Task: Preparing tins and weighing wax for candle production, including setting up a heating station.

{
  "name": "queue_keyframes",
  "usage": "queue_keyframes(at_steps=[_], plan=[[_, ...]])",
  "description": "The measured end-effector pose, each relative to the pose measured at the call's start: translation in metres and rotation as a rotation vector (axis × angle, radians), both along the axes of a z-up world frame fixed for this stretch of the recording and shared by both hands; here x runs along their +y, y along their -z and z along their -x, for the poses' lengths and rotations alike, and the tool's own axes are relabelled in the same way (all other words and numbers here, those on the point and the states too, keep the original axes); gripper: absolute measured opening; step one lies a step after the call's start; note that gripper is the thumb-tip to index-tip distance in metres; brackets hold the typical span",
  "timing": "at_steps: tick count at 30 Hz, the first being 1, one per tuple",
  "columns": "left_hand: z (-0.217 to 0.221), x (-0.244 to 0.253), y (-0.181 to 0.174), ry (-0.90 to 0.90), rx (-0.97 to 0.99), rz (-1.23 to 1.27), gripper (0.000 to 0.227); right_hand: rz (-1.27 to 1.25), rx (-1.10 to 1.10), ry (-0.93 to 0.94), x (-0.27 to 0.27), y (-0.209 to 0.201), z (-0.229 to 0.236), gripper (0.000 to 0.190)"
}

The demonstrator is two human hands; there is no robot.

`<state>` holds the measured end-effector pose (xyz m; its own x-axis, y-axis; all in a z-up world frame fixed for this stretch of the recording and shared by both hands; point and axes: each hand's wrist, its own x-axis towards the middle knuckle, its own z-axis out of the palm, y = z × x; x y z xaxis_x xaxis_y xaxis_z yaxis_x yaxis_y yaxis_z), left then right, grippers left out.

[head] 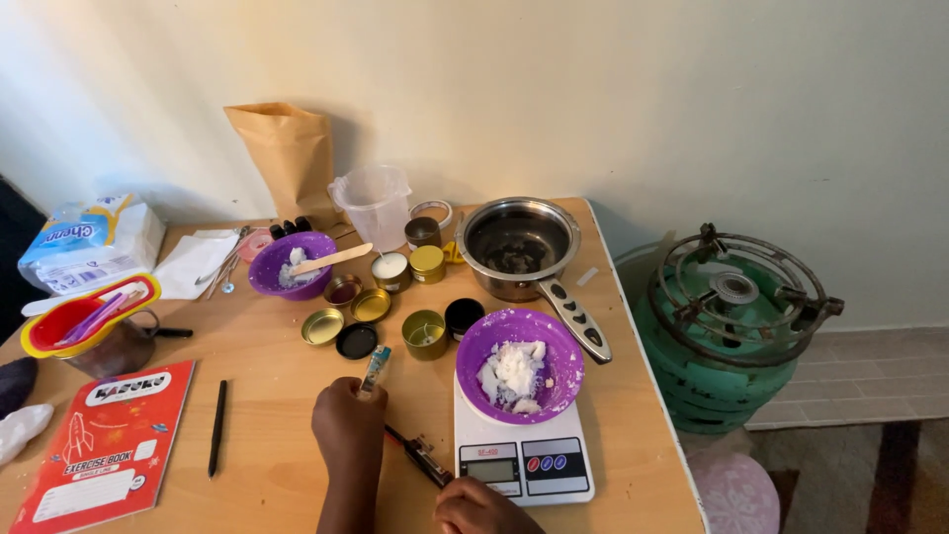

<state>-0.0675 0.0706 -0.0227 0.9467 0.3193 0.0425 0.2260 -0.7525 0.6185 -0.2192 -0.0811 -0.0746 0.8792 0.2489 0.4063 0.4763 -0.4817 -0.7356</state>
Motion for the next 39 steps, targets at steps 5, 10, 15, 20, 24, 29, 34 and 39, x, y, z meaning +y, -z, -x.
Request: queue_keyframes(at_steps=[5,10,15,20,24,29,34,39], plan=[[0.04,0.006,-0.036,-0.128,-0.052,0.273,0.024,-0.119,0.023,0.009,-0.005,-0.016,0.014,0.007],[0.07,0.004,-0.028,-0.211,-0.143,0.652,0.016,-0.332,0.014,0.032,-0.016,-0.037,0.029,0.013],[0.095,-0.021,0.031,0.428,0.2,1.321,0.029,-0.528,0.161,0.154,-0.058,-0.006,0.028,0.056],[0.135,-0.113,-0.009,0.782,0.521,1.451,0.021,-0.788,-0.091,0.364,-0.082,-0.087,0.06,0.046],[0.145,-0.188,-0.017,0.796,0.899,1.529,0.023,-1.148,-0.052,0.64,-0.132,-0.067,0.063,0.037],[0.177,-0.27,-0.074,0.682,0.847,1.385,0.031,-1.025,-0.018,0.951,-0.202,-0.092,0.073,0.019],[0.176,-0.334,-0.097,0.922,0.63,0.961,0.026,-1.049,0.021,1.074,-0.241,-0.124,0.074,0.03],[0.131,-0.427,-0.055,0.969,0.287,0.997,0.034,-0.728,0.162,1.16,-0.31,-0.097,0.047,0.041]])
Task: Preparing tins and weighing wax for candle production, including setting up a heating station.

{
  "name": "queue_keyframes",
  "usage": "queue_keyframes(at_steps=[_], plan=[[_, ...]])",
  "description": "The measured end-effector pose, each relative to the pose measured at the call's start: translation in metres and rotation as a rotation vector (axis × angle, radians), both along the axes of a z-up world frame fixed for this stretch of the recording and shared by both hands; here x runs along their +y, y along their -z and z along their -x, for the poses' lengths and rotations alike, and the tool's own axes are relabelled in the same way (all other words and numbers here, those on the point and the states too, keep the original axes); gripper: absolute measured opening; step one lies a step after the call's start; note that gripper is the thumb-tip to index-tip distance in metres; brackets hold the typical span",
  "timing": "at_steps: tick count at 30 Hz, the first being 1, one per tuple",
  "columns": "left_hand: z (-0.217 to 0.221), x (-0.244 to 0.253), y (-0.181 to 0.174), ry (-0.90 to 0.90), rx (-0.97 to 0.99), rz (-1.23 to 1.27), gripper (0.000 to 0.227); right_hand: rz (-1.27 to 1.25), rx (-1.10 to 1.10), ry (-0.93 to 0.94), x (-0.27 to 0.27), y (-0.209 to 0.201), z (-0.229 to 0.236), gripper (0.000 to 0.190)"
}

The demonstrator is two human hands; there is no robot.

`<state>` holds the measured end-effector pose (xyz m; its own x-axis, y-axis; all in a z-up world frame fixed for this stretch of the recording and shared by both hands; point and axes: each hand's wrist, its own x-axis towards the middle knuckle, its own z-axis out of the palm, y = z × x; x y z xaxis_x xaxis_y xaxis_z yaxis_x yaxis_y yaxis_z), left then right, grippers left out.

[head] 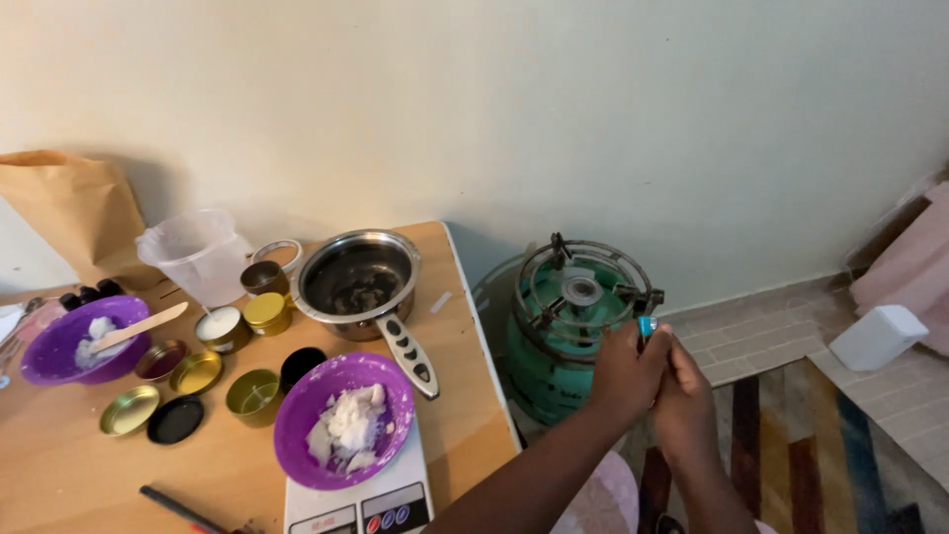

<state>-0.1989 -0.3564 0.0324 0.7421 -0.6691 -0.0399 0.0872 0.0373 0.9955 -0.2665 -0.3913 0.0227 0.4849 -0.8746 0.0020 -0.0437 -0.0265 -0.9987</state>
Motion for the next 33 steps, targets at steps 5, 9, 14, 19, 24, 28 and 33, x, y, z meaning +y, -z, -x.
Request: queue_keyframes(at_steps=[5,9,14,19,24,28,33], plan=[[-0.069,-0.073,0.054,-0.154,-0.184,0.121,0.042,-0.038,0.001,-0.125,-0.056,0.074,-0.03,0.061],[-0.139,-0.086,0.097,-0.325,-0.244,0.143,0.037,0.135,0.238,-0.224,-0.061,0.119,-0.042,0.031],[-0.176,-0.075,0.122,-0.451,-0.151,0.068,0.035,0.318,0.419,-0.25,-0.081,0.169,-0.069,0.041],[-0.182,-0.063,0.09,-0.399,-0.108,0.033,0.048,0.815,0.538,-0.189,-0.104,0.212,-0.11,0.026],[-0.181,-0.061,0.096,-0.248,0.002,0.033,0.058,0.841,0.917,-0.193,-0.075,0.148,-0.126,0.065],[-0.179,-0.049,0.075,-0.26,0.056,-0.003,0.058,1.103,1.045,-0.163,-0.094,0.147,-0.13,0.044],[-0.184,-0.056,0.08,-0.303,0.12,-0.077,0.059,0.999,1.1,-0.124,-0.107,0.142,-0.116,0.041]])
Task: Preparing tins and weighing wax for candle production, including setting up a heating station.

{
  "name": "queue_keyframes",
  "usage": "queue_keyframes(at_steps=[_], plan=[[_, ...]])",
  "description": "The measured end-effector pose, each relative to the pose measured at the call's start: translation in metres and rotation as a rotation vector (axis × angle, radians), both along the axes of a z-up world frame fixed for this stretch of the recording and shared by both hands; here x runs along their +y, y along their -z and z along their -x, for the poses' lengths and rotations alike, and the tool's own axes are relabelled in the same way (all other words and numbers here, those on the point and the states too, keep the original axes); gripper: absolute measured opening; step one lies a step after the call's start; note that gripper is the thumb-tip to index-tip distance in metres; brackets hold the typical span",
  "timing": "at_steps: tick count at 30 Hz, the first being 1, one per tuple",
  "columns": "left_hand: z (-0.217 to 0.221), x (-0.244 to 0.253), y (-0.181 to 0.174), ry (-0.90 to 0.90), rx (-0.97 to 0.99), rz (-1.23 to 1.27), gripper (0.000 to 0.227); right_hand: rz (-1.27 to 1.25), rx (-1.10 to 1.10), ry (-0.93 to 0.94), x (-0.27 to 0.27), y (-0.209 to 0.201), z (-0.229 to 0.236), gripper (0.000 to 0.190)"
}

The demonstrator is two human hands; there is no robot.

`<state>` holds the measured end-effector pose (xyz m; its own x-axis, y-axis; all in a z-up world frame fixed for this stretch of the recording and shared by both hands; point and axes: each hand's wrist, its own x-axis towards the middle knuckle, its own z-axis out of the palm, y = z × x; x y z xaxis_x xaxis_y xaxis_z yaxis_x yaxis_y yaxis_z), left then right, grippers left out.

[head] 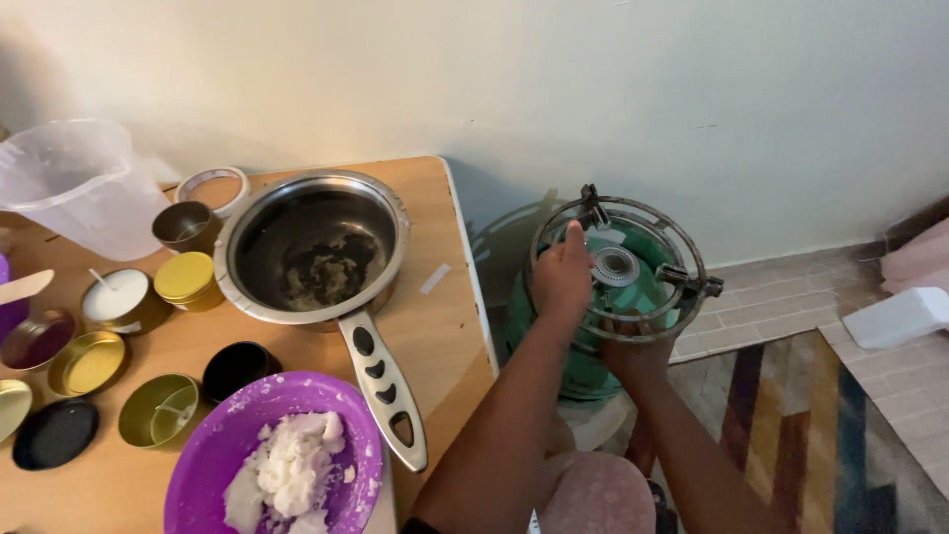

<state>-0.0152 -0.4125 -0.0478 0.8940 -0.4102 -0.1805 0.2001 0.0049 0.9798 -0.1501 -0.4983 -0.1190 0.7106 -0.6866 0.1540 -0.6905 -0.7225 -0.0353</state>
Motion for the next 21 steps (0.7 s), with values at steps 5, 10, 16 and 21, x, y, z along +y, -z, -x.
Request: queue_keyframes(at_steps=[5,10,16,21], plan=[[-0.006,-0.007,0.009,0.069,0.018,-0.08,0.058,-0.076,-0.018,0.023,-0.001,-0.005,-0.011,0.04],[-0.003,-0.009,0.011,0.091,0.047,-0.107,0.058,-0.174,-0.038,0.049,0.007,-0.002,-0.018,0.043],[0.002,-0.009,0.006,0.102,0.064,-0.105,0.057,-0.287,-0.057,0.106,0.007,0.01,-0.017,0.049],[0.001,-0.01,0.008,0.086,0.06,-0.112,0.056,-0.373,-0.068,0.142,0.02,-0.003,-0.021,0.057]])
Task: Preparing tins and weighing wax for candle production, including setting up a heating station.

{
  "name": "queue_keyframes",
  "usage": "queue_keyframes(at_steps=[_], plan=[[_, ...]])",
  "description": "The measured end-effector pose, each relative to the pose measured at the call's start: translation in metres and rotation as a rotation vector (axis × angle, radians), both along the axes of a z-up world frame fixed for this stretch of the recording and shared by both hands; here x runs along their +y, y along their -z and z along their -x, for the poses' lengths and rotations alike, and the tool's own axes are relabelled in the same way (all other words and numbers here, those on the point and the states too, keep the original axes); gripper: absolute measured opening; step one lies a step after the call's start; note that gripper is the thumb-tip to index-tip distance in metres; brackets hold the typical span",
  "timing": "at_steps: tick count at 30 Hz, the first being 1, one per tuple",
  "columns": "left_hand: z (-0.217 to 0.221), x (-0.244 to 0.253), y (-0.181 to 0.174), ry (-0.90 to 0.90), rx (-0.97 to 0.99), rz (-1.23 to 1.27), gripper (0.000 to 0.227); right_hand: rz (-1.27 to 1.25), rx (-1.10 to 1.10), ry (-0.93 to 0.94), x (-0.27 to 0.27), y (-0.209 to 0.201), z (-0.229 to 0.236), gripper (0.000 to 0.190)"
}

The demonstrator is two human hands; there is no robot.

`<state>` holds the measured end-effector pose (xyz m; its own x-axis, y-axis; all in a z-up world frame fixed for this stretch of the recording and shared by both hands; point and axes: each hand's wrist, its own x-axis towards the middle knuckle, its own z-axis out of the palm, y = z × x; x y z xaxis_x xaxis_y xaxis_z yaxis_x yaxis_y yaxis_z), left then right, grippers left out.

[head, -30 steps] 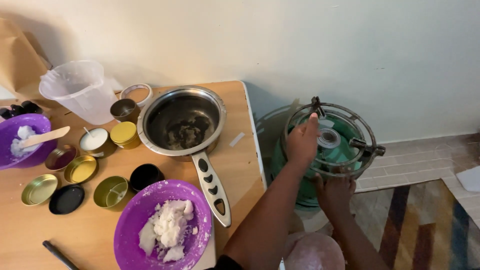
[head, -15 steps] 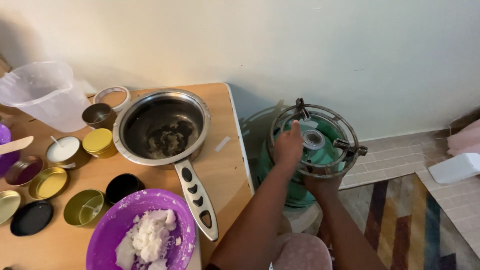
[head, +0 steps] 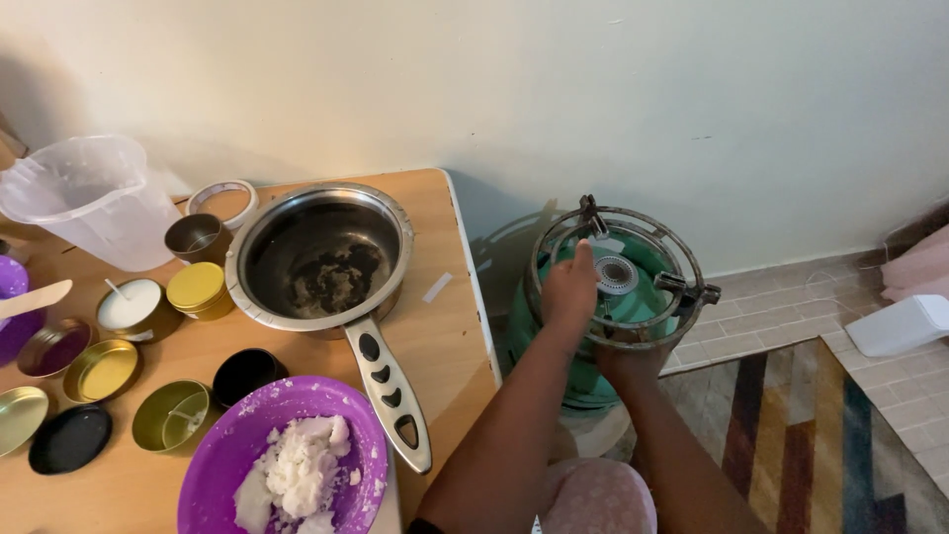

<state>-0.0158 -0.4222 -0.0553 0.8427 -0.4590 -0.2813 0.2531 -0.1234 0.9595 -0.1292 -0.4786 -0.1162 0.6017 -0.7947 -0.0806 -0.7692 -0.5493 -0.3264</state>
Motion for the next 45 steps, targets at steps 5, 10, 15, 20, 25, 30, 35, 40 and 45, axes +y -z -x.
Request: queue_keyframes(at_steps=[5,10,15,20,25,30,35,40,45], plan=[[0.0,-0.001,0.003,0.007,0.022,0.011,0.056,-0.084,-0.008,0.029,0.005,-0.001,-0.005,0.065],[0.002,0.004,-0.004,0.009,0.042,0.004,0.055,-0.166,-0.014,0.056,0.007,0.0,-0.009,0.075],[0.006,0.01,-0.015,0.017,0.09,-0.025,0.06,-0.245,-0.022,0.07,0.007,0.002,-0.019,0.085],[-0.005,-0.003,-0.013,0.073,0.161,-0.131,0.069,-0.159,0.156,-0.018,0.018,0.009,0.003,0.042],[-0.005,-0.019,0.018,0.119,0.14,-0.231,0.079,-0.166,-0.483,0.048,0.025,-0.079,0.012,0.034],[0.0,-0.029,0.027,0.249,0.361,-0.024,0.083,-0.817,-0.817,-0.208,-0.028,-0.056,-0.038,0.044],[-0.011,-0.044,0.056,0.123,0.49,0.049,0.079,-0.992,-0.933,-0.133,-0.031,-0.025,-0.06,0.023],[-0.008,-0.017,0.017,0.061,0.388,0.047,0.076,-1.03,-1.096,-0.144,-0.05,-0.009,-0.064,0.022],[-0.001,-0.007,0.013,-0.015,-0.214,-0.227,0.035,-0.144,-0.333,-0.207,-0.095,-0.002,-0.058,0.043]])
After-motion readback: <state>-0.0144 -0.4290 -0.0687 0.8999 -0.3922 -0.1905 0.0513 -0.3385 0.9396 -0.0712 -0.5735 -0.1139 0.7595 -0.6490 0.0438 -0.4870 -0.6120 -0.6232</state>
